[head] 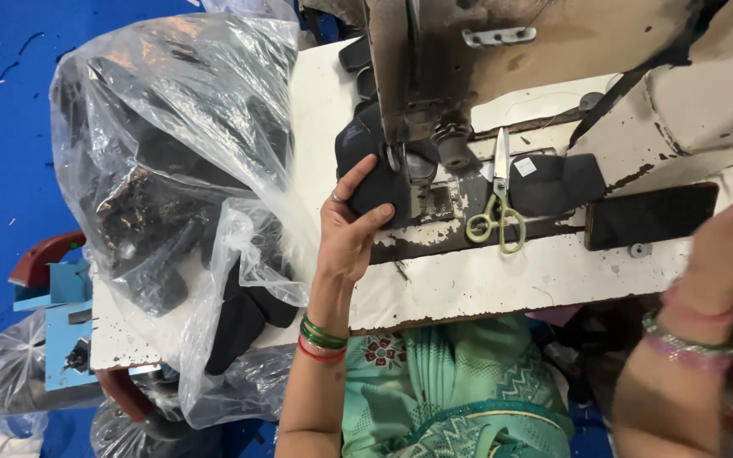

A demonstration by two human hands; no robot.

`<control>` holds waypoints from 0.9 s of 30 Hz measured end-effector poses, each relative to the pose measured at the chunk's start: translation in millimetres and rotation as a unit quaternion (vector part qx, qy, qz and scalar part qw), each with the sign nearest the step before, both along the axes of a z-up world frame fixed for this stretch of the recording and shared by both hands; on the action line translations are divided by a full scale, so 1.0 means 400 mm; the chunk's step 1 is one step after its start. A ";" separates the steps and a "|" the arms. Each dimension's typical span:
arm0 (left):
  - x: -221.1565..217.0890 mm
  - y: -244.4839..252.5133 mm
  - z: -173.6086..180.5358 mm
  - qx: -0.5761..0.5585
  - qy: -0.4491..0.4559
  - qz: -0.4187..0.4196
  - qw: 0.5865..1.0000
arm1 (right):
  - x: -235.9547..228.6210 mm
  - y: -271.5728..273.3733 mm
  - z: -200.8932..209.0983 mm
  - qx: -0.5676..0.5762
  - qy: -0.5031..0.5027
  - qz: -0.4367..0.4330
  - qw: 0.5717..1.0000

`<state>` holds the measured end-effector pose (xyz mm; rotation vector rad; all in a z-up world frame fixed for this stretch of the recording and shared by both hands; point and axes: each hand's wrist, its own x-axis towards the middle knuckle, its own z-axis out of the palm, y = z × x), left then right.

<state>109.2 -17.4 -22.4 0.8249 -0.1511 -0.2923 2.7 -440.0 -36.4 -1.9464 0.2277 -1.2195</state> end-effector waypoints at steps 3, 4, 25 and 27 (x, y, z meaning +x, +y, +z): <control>0.013 -0.006 0.009 0.001 0.003 0.006 1.000 | 0.020 0.289 0.119 0.002 -0.064 -0.037 0.997; 0.017 -0.006 0.006 0.000 0.004 0.008 1.000 | 0.010 0.332 0.085 0.001 -0.064 -0.036 0.997; -0.029 -0.082 0.041 0.052 -0.043 0.177 0.982 | -0.064 0.575 -0.055 -0.030 0.195 0.260 0.945; -0.060 -0.082 0.039 0.081 -0.099 0.163 0.978 | -0.057 0.581 -0.047 -0.033 0.195 0.281 0.939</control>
